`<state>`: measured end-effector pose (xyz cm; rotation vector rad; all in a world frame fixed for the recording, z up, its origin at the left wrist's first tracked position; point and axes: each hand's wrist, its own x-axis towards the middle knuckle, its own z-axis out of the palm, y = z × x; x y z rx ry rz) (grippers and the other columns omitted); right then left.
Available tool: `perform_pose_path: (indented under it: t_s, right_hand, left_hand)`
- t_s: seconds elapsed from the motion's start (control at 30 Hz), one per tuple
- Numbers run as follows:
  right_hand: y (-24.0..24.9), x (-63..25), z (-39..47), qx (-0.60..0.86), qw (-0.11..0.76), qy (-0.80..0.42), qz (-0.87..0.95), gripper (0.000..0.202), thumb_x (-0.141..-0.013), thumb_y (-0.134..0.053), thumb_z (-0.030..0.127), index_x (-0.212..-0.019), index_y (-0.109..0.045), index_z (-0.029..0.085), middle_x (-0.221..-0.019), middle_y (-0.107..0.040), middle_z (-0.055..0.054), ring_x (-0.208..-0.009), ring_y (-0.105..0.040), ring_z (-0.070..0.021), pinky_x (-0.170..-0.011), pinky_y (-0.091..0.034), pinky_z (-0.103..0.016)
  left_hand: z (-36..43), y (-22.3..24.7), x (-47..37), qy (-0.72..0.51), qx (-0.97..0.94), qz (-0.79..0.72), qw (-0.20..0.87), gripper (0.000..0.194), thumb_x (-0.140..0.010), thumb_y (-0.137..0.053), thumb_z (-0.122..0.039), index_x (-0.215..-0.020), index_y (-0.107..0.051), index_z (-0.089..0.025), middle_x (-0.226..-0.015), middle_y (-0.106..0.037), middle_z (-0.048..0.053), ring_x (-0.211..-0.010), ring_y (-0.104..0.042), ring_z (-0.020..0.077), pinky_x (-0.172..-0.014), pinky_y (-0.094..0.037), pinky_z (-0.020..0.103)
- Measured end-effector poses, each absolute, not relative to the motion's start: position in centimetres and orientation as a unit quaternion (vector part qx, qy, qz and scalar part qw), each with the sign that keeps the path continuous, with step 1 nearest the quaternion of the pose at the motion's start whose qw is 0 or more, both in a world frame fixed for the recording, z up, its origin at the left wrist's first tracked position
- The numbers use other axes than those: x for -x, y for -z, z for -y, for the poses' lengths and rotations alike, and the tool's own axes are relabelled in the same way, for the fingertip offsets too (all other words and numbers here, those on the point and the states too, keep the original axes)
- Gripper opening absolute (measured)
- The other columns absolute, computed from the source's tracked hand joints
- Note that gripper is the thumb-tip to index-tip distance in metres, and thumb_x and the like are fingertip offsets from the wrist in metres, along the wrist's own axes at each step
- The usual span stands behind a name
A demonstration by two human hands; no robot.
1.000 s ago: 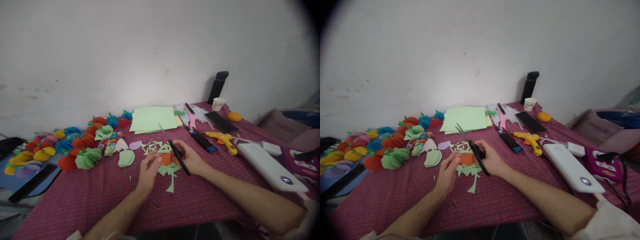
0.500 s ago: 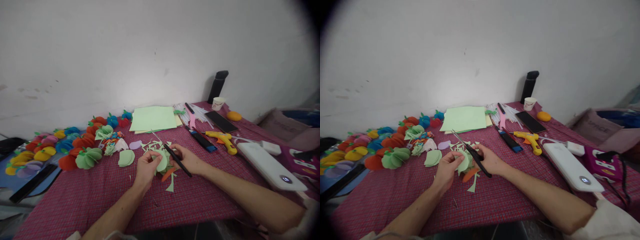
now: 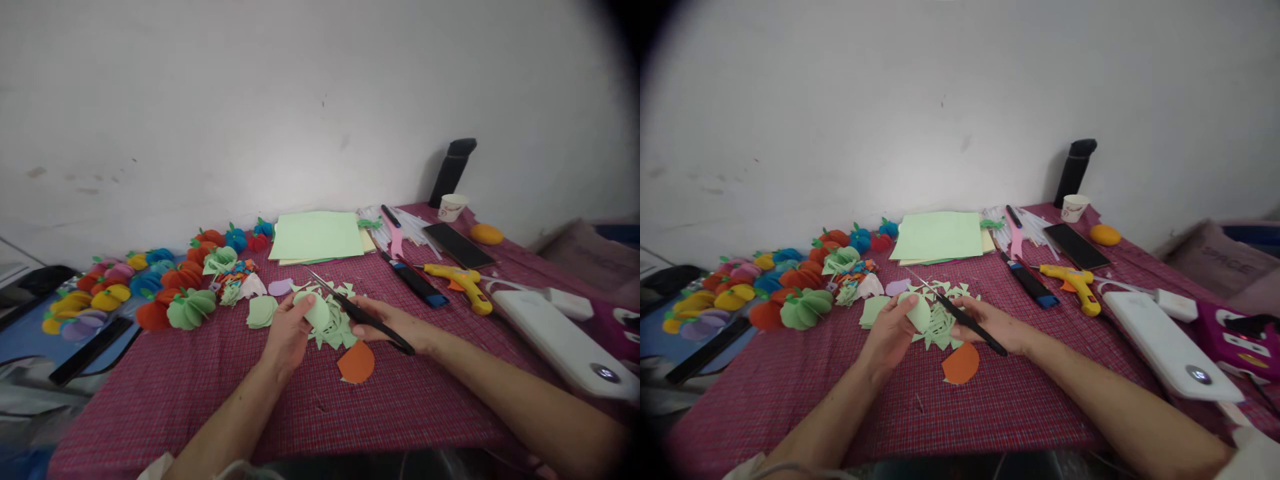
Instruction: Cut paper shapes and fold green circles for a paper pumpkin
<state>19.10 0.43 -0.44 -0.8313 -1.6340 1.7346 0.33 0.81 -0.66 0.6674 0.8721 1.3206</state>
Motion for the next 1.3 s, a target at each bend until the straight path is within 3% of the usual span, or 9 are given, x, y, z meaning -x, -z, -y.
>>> perform_pose_path:
  t_s: [0.3,1.3]
  right_hand:
    - [0.95,-19.13,-0.37,0.314,0.232,-0.665,0.637,0.035,-0.073,-0.061,0.039,-0.096,-0.048,0.016,-0.074,-0.044,0.002,-0.063,-0.041,-0.0087,-0.057,-0.034,-0.022]
    - [1.07,-18.55,-0.24,0.347,0.225,-0.630,0.657,0.038,-0.072,-0.060,0.041,-0.094,-0.046,0.015,-0.068,-0.043,0.004,-0.052,-0.038,-0.0057,-0.044,-0.031,-0.018]
  left_hand:
    - [-0.71,0.47,-0.26,-0.589,-0.279,-0.384,0.655,0.018,-0.063,-0.069,-0.023,-0.073,-0.059,-0.013,-0.064,-0.063,-0.001,-0.054,-0.056,0.0096,-0.056,-0.043,0.023]
    - [-0.67,0.52,-0.73,-0.593,-0.245,-0.412,0.647,0.020,-0.059,-0.070,-0.023,-0.067,-0.056,-0.012,-0.056,-0.059,-0.001,-0.047,-0.053,0.0089,-0.049,-0.040,0.022]
